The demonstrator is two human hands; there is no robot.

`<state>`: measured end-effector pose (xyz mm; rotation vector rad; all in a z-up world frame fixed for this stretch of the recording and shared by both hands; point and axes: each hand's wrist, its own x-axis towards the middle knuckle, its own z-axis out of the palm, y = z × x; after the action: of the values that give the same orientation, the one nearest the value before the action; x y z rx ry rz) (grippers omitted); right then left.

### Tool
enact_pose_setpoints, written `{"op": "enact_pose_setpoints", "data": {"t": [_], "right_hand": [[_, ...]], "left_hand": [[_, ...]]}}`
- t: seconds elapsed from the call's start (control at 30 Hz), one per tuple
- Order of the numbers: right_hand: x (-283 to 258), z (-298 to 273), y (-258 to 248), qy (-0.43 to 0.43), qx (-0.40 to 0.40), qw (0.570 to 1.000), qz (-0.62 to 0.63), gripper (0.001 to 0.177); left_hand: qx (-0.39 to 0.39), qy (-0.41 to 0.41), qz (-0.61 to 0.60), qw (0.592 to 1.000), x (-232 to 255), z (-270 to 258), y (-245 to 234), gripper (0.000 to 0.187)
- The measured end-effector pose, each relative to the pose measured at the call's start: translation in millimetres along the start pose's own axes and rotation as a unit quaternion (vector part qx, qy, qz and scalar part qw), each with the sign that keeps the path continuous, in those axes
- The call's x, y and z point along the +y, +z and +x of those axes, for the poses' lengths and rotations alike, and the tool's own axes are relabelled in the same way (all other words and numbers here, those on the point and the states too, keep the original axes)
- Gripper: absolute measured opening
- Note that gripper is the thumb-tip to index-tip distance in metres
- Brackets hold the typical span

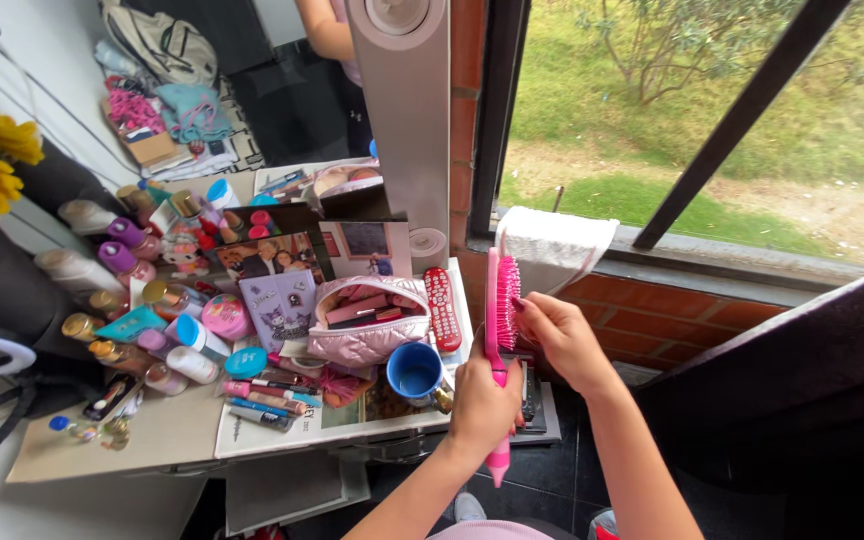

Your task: The person organizes a cluttered vanity area by opening a drawer, adjusting a ring light, and picking up a pink hairbrush to remove hair from its bristles. They then place the brush into a pink makeup bag and arrange other cosmetic items on the desk surface.

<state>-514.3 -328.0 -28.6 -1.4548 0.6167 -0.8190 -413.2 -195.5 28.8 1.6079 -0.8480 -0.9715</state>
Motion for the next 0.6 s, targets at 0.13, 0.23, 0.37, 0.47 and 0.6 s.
{"op": "enact_pose_setpoints", "data": {"t": [0.13,0.23,0.37,0.47,0.6], "right_hand": [[4.7,1.9,-11.2,0.023,0.015,0.984,0.178,0.037],[-12.3,-1.2,-10.1,-0.003,0.074,0.989,0.128,0.040],[-49.9,-15.8,11.6,0.036,0.179,0.935,-0.303,0.047],[-65.2,-18.6,35.2,-0.024,0.149,0.874,-0.461,0.050],[-71.5,-16.6,52.8,0.042,0.159,0.892,-0.421,0.048]], "left_hand": [[0.000,0.006,-0.022,1.000,6.9,-5.7,-7.6,0.057],[-0.008,0.010,0.003,1.000,3.3,-9.5,-11.2,0.055],[0.036,0.042,0.089,0.994,-12.4,-7.1,-11.1,0.059],[0.072,0.157,0.183,0.968,-21.0,-5.8,-6.4,0.062],[0.045,0.108,0.217,0.969,-8.9,-12.5,-4.0,0.064]]}}
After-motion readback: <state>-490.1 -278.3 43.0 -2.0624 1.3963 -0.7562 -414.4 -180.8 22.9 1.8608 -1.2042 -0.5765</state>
